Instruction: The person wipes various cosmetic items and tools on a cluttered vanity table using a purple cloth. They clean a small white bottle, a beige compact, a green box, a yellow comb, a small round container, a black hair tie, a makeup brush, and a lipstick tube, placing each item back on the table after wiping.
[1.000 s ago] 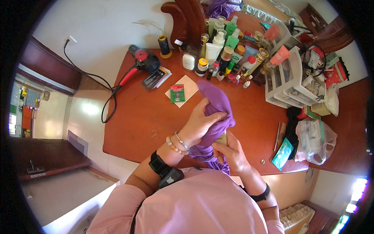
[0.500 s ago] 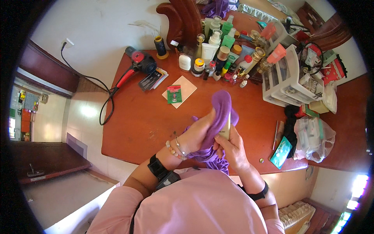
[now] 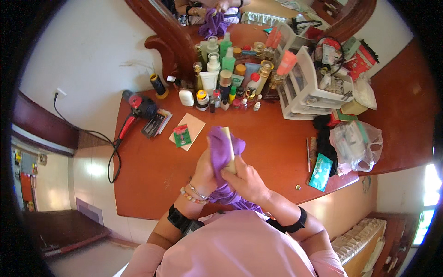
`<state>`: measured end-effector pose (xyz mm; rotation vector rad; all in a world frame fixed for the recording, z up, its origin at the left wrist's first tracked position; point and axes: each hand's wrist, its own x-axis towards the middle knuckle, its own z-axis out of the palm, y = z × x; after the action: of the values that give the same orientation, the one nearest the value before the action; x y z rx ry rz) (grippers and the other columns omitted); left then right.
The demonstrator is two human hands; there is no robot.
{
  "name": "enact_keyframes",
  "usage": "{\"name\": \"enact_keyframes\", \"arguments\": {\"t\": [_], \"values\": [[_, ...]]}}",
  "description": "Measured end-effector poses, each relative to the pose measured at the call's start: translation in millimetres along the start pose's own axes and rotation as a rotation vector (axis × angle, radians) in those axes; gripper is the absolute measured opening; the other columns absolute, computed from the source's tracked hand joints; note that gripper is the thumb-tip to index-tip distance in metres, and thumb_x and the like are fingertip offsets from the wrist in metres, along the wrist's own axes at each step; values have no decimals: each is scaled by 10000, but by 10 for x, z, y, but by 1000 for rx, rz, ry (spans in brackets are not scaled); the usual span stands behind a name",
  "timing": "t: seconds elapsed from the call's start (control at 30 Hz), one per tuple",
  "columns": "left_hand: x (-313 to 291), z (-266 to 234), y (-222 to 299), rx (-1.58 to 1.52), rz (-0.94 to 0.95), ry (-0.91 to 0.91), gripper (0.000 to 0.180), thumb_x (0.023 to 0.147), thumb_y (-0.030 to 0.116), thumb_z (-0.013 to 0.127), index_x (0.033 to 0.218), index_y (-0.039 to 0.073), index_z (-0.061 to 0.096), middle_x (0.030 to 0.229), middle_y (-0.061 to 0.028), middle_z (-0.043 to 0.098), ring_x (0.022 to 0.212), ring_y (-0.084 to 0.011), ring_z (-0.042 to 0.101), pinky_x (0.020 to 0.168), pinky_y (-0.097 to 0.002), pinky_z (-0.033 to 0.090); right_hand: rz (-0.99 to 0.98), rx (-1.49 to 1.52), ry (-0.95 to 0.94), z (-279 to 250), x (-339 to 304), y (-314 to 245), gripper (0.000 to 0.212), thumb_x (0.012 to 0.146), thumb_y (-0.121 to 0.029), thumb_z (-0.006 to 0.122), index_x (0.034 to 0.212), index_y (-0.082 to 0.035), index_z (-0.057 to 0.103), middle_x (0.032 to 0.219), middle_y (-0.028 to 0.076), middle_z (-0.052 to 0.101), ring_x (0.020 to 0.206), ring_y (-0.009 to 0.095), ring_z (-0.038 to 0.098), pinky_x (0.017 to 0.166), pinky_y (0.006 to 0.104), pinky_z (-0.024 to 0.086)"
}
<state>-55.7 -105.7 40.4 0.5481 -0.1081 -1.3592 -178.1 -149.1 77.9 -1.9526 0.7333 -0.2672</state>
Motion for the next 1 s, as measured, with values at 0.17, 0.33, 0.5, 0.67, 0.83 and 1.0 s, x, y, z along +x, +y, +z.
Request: {"name": "enact_keyframes", "arguments": {"t": [0.17, 0.33, 0.5, 0.67, 0.83, 1.0], "values": [[25, -234, 137, -108, -202, -159, 515, 943, 488, 343, 1234, 75, 447, 1165, -99, 541, 1093, -232, 524, 927, -383, 441, 257, 575, -74, -86, 19, -123, 274, 836, -194, 563, 942, 18, 425, 628, 177, 569, 507, 327, 560, 468, 419, 448], [-180, 15, -47, 179, -171, -149, 537, 944, 443, 390, 1311, 50, 382, 1261, -142, 495, 1138, -236, 503, 992, -374, 396, -43, -194, 126, 14, 7, 161, 294, 837, -252, 556, 943, -5, 438, 636, 203, 593, 528, 352, 599, 456, 429, 467], [-149, 125, 32, 303, -85, -74, 428, 956, 363, 398, 1211, 22, 433, 1189, -154, 542, 1039, -220, 566, 932, -367, 448, -63, -591, 39, -116, -97, 0, 330, 836, -358, 584, 830, -31, 537, 626, 142, 596, 562, 334, 604, 499, 393, 493], [-207, 7, 233, 476, -72, -12, 316, 921, 242, 524, 1122, 1, 494, 1018, -103, 605, 898, -177, 623, 781, -329, 529, 59, -185, 338, -420, -73, -187, 369, 821, -392, 634, 890, -37, 557, 786, 160, 622, 707, 335, 623, 610, 405, 498], [-246, -127, 18, 660, -331, -278, 308, 928, 263, 519, 1145, 44, 503, 1038, -44, 583, 912, -117, 582, 764, -257, 498, -191, 264, 199, -468, 83, -63, 445, 828, -314, 642, 1138, -13, 531, 968, 155, 635, 908, 279, 630, 798, 357, 498], [-187, -29, -123, 212, -316, 68, 396, 953, 406, 419, 1175, 88, 497, 1075, -39, 579, 965, -139, 578, 806, -296, 495, -196, 245, 350, -247, 67, 33, 293, 857, -78, 591, 1135, 3, 545, 1017, 124, 643, 945, 175, 624, 822, 301, 492]]}}
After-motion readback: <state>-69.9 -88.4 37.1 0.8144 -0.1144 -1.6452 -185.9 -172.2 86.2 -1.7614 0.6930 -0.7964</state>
